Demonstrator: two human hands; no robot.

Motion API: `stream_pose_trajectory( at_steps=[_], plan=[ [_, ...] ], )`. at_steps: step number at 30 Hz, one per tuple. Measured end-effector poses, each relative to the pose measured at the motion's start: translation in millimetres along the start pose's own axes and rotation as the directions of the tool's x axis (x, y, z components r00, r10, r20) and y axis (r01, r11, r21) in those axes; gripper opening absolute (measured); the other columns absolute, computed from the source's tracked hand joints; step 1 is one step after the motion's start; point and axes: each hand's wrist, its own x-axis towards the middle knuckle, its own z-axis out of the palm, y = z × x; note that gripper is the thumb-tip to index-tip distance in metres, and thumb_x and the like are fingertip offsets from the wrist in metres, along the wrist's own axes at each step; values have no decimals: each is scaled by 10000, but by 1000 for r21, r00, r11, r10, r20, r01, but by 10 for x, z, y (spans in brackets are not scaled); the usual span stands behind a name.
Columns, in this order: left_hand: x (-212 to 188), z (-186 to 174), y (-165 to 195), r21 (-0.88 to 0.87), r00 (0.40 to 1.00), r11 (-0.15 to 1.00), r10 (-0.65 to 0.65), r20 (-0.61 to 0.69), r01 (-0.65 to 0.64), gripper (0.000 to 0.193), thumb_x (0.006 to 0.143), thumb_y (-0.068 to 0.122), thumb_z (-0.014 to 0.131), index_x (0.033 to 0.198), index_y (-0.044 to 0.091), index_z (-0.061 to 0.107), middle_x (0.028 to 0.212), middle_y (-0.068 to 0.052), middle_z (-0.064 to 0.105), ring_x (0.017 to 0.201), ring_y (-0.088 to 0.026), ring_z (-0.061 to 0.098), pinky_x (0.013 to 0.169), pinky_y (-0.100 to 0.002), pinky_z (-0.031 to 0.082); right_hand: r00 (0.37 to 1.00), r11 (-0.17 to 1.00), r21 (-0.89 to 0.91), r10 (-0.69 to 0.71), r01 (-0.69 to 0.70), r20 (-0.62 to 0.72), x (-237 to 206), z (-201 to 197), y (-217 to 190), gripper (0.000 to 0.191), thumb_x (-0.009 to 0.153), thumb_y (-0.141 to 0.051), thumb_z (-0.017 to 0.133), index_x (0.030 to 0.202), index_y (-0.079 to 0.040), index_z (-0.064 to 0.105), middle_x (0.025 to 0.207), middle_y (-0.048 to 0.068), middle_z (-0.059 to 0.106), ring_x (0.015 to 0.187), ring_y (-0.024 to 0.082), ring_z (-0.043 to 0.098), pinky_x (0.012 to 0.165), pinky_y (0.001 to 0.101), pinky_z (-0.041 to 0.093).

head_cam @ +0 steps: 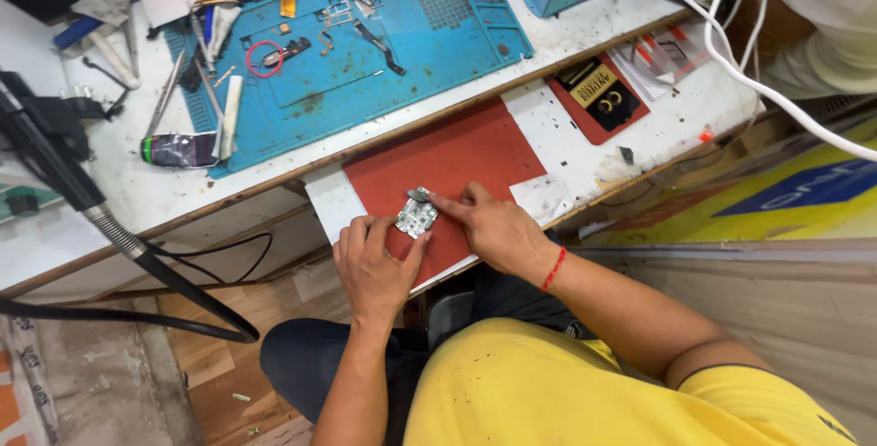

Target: The person uses a hot air gun to heat a small circuit board placed on a red mat. They then use a purple toothbrush to scrub the board's surface, likely to clean off flux or debris. The person repeats the heating and scrubbing process several times.

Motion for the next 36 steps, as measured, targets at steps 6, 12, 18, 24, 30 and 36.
stream_pose_trajectory(
  at_steps=[6,12,18,24,30,36],
  plan=[
    [3,-2,-16,6,1000,1000,-13,3,13,445,697,364,900,998,82,732,999,-80,622,954,-300,588,860,-455,445,994,995,40,-86,89,-73,-27,-7,-27,638,864,-35,504,1453,-272,565,1088,172,606,808,408,679,700,499,565],
    [11,-15,-15,16,1000,1000,4,-19,-3,451,708,374,899,1001,77,727,1007,-81,621,977,-300,595,861,-450,445,995,995,11,-99,99,-17,3,-48,-36,637,881,-26,492,1465,-274,554,1075,161,595,810,400,685,696,507,555],
    [0,-12,-44,13,1000,1000,4,-26,-4,440,701,344,892,1014,80,733,1024,-79,628,976,-296,596,861,-442,445,997,998,-20,-61,62,46,31,-55,-71,685,847,-16,492,1470,-297,540,1140,161,580,800,410,685,710,511,557],
    [-6,6,-53,-22,999,1000,-12,-31,11,462,703,363,906,1012,70,728,1014,-79,623,966,-290,596,860,-440,443,1000,1000,7,-5,5,2,41,-111,-95,596,930,-72,517,1493,-266,521,1107,182,583,809,430,672,718,518,548],
    [0,-1,-52,-35,999,999,-7,-34,6,484,701,382,916,1007,60,723,1005,-86,618,959,-295,594,857,-447,440,999,1000,10,16,-16,-34,-6,-64,-111,568,911,-68,523,1453,-236,547,1139,180,593,816,449,661,717,521,546],
    [-14,-7,-56,-44,1000,999,10,-27,-11,459,694,337,912,1015,62,735,1017,-89,619,962,-303,590,854,-450,440,995,995,51,-89,91,-34,-22,-41,-85,623,883,-19,512,1484,-183,542,1103,195,592,832,438,666,757,508,540]
  ],
)
